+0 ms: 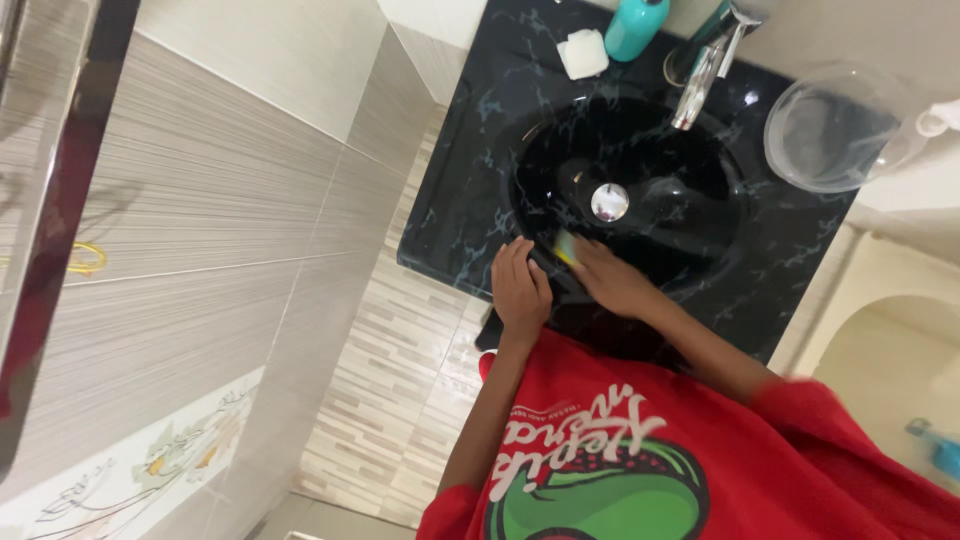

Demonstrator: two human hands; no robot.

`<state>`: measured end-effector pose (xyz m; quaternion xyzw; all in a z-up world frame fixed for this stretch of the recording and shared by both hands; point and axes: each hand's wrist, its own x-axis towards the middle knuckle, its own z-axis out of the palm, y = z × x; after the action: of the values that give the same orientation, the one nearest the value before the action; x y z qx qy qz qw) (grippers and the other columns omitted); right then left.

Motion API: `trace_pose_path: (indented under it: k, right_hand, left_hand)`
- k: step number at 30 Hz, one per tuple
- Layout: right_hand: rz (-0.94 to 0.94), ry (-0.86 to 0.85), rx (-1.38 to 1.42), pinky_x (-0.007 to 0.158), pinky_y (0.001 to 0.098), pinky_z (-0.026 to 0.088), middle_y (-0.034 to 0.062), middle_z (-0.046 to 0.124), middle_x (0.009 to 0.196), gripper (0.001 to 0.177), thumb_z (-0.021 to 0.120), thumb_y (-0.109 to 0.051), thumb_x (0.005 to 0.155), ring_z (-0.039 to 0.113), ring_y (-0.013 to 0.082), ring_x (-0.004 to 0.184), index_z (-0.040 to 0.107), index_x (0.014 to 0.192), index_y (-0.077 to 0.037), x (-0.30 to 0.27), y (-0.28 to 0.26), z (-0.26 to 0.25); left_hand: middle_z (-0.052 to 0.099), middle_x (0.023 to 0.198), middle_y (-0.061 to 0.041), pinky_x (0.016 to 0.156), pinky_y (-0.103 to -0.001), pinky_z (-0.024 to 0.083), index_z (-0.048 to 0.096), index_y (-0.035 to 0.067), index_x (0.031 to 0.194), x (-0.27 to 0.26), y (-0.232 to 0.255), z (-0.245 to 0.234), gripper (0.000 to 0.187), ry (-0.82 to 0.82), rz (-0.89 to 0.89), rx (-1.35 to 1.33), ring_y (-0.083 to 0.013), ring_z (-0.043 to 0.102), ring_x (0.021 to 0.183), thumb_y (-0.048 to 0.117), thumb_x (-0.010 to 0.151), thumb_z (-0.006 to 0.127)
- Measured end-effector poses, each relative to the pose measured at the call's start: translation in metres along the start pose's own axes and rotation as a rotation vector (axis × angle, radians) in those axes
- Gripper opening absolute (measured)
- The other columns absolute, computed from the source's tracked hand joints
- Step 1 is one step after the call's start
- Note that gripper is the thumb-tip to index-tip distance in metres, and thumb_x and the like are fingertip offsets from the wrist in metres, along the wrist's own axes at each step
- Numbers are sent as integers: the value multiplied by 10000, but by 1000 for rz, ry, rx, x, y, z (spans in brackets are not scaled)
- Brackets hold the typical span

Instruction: The person scrubs a black bathroom sink and countertop using a yellow sponge. They wipe the basin, faucet, and surrounding surfaces repeatedly, rinsing the sponge under running water multiple times during the process.

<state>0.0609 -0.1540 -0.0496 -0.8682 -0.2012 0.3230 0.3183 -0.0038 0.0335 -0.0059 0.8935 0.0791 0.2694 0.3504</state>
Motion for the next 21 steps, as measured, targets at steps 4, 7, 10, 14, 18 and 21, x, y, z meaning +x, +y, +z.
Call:
trace_pose_path:
  k: [4, 7, 10, 14, 18, 21]
  right_hand:
    - [35, -54, -299, 1219, 438, 252, 87, 381, 1626, 560, 399, -380, 1043, 290, 330, 1518, 447, 1534, -114, -71, 41, -49]
    - [20, -60, -259, 1244, 425, 246, 50, 377, 1646, 545, 376, -390, 1065, 291, 322, 1536, 442, 1547, -145, -66, 53, -33]
    - [-32, -101, -20, 1241, 402, 195, 58, 248, 1692, 573, 370, -377, 1064, 203, 315, 1559, 349, 1585, -140, 0, 39, 7]
    - [-200, 196, 75, 1249, 463, 162, 340, 65, 1678, 639, 402, -218, 1104, 85, 527, 1543, 142, 1612, 72, 119, 11, 40]
    - [-41, 400, -107, 1190, 578, 107, 396, -47, 1629, 768, 462, -240, 1095, 28, 615, 1484, 27, 1590, 155, 168, -4, 24]
    - [-83, 451, 49, 1250, 504, 215, 343, 63, 1676, 689, 466, -250, 1085, 138, 560, 1526, 137, 1600, 68, 142, -18, 26]
  left_hand:
    - [648, 1264, -188, 1129, -498, 473, 616, -25, 1219, -2, -1, 0, 242, 32, -5, -13, -385, 615, 1205, 24, 992, 547]
    - [654, 1262, -189, 1125, -498, 474, 624, -19, 1212, -8, 4, -1, 243, 17, -15, -9, -387, 612, 1202, 9, 986, 540]
    - [652, 1268, -191, 1121, -501, 468, 628, -14, 1205, -2, 0, 2, 254, 35, -8, 6, -385, 613, 1205, -1, 968, 537]
    - [644, 1278, -184, 1128, -508, 461, 628, -9, 1212, -13, -9, 6, 283, -13, -1, -8, -381, 613, 1218, -15, 946, 534]
    - [639, 1301, -176, 1126, -496, 453, 621, -4, 1224, -10, -6, 10, 284, -13, -20, 46, -393, 589, 1237, -5, 950, 547]
    - [643, 1303, -168, 1118, -489, 448, 621, 5, 1221, -11, -4, 10, 277, -25, -40, 43, -394, 586, 1248, 3, 955, 547]
